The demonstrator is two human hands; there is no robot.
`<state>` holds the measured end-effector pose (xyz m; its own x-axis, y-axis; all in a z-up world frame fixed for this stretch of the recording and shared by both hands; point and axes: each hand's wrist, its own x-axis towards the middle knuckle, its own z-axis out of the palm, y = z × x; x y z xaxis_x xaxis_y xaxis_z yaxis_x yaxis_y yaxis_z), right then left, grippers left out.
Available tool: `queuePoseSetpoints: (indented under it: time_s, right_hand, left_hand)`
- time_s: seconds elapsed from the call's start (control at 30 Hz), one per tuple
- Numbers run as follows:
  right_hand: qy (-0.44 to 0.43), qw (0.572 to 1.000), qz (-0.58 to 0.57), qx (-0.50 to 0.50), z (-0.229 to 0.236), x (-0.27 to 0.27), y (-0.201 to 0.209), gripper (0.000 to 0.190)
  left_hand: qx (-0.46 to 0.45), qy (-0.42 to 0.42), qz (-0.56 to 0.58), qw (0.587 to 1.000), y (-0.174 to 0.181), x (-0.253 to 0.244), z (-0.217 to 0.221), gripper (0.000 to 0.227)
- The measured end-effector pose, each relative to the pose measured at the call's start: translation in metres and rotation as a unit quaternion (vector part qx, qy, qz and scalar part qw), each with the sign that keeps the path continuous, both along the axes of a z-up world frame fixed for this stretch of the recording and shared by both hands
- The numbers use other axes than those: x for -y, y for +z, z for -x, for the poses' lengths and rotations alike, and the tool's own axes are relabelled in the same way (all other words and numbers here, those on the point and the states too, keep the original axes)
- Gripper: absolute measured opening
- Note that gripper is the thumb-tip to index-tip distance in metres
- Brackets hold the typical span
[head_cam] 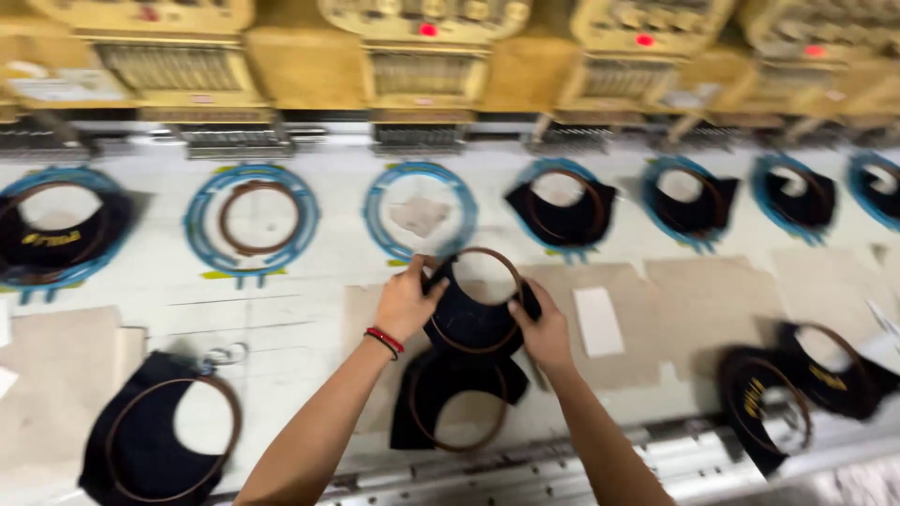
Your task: Removing embroidered fabric panels from the hoops of an industrial embroidery machine.
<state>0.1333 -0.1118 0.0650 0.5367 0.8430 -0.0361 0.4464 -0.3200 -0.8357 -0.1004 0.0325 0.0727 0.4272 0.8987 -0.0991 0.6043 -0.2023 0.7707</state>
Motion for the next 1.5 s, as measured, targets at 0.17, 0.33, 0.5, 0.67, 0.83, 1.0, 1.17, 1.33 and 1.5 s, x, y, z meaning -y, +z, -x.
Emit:
queuePoseSetpoints:
  time_s: [0.17, 0.33, 0.5, 0.67, 0.83, 1.0, 1.17, 1.33, 1.5]
  right_hand:
    - [0.076, 0.975, -0.033, 0.205, -0.007, -0.182, -0.059, 0.043]
    - [0.109, 0.93, 0.104, 0.334, -0.01, -0.278, -0.089, 0.043]
    - [0.061, 0.905, -0.042, 0.419, 0.009, -0.261, -0.098, 0.036]
    - [0.117, 0.885, -0.007, 0.45, 0.006, -0.253, -0.086, 0.042]
    - [0.221, 0.82, 0.181, 0.496, -0.004, -0.279, -0.084, 0.058]
    - [0.174, 0.877, 0.144, 0.424, -0.023, -0.234, -0.093, 0.058]
    - [0.123, 0.92, 0.072, 0.365, 0.005, -0.031, -0.074, 0.054]
    - [0.101, 0.929, 0.011, 0.356, 0.081, 0.113, -0.056, 0.066]
    - [0.008, 0.936, 0.283, 0.21, 0.138, 0.146, -0.054, 0.092]
  left_hand:
    - [-0.053, 0.135, -0.188, 0.971, -0.063, -0.112, 0.016, 0.024]
    - [-0.094, 0.16, -0.332, 0.925, -0.128, -0.205, -0.005, 0.024]
    - [-0.078, 0.144, -0.411, 0.897, -0.142, -0.189, 0.001, 0.047]
    - [-0.133, 0.097, -0.453, 0.876, -0.157, -0.173, -0.002, 0.037]
    - [-0.197, 0.076, -0.528, 0.823, -0.131, -0.171, -0.007, 0.018]
    - [-0.16, 0.111, -0.389, 0.901, -0.153, -0.202, 0.015, 0.019]
    - [-0.119, 0.312, -0.37, 0.867, -0.102, -0.166, 0.131, 0.045]
    - [-0.07, 0.284, -0.355, 0.888, -0.088, -0.038, 0.176, 0.053]
    - [0.141, 0.029, -0.268, 0.952, -0.096, 0.079, 0.172, 0.041]
